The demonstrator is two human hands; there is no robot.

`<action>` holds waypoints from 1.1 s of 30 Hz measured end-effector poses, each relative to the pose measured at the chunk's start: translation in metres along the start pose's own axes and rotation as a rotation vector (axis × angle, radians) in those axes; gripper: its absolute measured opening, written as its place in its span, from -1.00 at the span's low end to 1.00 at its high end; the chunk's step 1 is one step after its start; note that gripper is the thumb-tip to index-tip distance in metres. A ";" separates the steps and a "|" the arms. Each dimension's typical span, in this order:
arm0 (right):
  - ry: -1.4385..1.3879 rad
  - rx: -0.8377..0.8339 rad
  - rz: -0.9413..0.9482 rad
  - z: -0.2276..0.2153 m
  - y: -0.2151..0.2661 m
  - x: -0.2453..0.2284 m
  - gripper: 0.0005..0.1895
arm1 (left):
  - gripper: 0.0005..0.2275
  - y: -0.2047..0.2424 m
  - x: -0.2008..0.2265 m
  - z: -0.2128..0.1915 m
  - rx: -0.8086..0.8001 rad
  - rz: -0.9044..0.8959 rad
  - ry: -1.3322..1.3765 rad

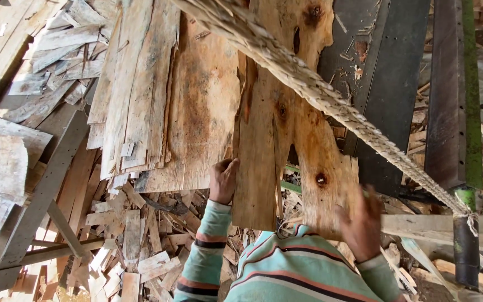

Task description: The recorder selects thin wood sheets or bark, trims the edges using a manual lever-action cutting tool, and sorts the pieces into a stack.

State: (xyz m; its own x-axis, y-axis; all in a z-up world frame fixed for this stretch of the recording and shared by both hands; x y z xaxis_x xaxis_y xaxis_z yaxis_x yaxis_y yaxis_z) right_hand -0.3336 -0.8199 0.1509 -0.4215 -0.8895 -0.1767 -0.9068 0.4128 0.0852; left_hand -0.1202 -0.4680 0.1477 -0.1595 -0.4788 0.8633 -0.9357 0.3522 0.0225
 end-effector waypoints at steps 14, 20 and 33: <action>-0.972 -0.526 -0.337 0.020 -0.138 -0.220 -0.03 | -0.65 0.006 0.068 0.033 -0.055 0.101 0.355; -0.636 -0.432 -0.415 0.010 -0.142 -0.228 0.08 | -0.59 0.008 0.032 0.044 -0.055 0.015 0.351; -0.596 -0.286 -0.245 -0.019 -0.155 -0.098 -0.54 | -0.76 0.004 -0.037 -0.087 0.039 0.125 0.152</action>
State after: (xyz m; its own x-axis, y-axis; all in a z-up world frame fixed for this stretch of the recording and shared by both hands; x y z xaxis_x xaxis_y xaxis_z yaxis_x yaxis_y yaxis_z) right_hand -0.1521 -0.8005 0.1738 -0.2088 -0.6577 -0.7238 -0.9740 0.0733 0.2144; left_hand -0.0907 -0.3789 0.1593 -0.2283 -0.3054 0.9244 -0.9236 0.3684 -0.1064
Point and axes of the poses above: each hand's wrist, its own y-axis away from the middle knuckle, its own z-axis out of the palm, x = y × z, the point moved 8 cm from there along -y, towards the middle knuckle, and after that the axes turned 11 degrees about -x, right-handed, at the moved point
